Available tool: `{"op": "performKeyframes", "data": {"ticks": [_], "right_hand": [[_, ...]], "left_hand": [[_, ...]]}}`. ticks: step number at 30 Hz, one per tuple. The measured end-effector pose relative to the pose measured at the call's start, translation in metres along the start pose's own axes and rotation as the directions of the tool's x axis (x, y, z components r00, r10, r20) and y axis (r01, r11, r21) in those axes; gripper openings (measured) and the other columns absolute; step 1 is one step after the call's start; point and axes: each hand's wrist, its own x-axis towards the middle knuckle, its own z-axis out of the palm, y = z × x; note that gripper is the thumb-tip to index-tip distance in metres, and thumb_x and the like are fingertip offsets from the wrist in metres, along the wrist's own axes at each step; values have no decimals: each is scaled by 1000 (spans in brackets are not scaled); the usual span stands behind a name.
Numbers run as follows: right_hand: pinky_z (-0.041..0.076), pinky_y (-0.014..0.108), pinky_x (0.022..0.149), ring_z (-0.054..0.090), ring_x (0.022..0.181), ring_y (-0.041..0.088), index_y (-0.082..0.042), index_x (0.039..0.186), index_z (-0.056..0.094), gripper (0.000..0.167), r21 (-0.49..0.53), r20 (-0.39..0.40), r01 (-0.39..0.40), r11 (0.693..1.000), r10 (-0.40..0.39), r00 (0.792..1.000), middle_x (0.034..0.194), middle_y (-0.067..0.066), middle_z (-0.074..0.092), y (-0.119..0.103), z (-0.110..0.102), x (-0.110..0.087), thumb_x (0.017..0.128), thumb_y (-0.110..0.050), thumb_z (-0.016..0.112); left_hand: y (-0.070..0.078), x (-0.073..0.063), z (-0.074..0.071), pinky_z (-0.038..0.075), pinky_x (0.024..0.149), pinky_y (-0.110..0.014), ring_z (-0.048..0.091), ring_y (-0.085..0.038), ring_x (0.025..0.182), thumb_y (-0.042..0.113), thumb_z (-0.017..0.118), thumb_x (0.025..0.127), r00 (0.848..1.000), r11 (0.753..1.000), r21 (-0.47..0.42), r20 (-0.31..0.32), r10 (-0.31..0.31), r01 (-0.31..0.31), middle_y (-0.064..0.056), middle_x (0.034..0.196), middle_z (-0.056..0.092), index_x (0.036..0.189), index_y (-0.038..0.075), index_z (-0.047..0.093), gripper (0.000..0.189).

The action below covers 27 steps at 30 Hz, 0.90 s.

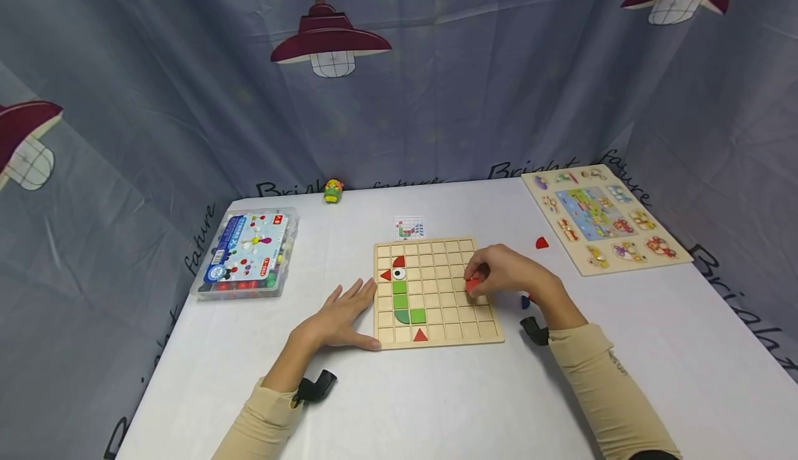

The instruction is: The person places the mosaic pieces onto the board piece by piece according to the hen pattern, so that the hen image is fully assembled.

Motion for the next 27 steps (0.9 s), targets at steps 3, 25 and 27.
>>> {"op": "performKeyframes", "data": {"ticks": [3, 25, 27], "right_hand": [[51, 25, 63, 58, 72, 13, -11, 88, 72, 26, -4, -7, -8, 1000, 8, 1000, 79, -1, 67, 2, -3, -2, 68, -17, 88], [52, 27, 70, 58, 78, 19, -4, 98, 73, 27, -16, -57, -293, 956, 292, 955, 89, 7, 70, 76, -44, -21, 76, -17, 81], [53, 28, 72, 58, 80, 19, -4, 99, 73, 28, -21, -53, -312, 950, 311, 949, 90, 7, 70, 83, -44, -21, 76, -18, 81]], "left_hand": [[0, 0, 0, 0, 125, -50, 4, -22, 154, 61, 76, 72, 1000, 1000, 1, 2, -3, 3, -2, 165, 11, 157, 11, 15, 116], [1, 1, 0, 0, 125, -51, 3, -22, 154, 63, 75, 72, 1000, 1000, 5, 7, -4, 4, -2, 165, 10, 157, 11, 15, 116], [1, 0, -1, 0, 125, -51, 3, -23, 154, 62, 75, 72, 1000, 1000, 1, 4, -4, 4, -2, 165, 11, 157, 11, 15, 116]]}}
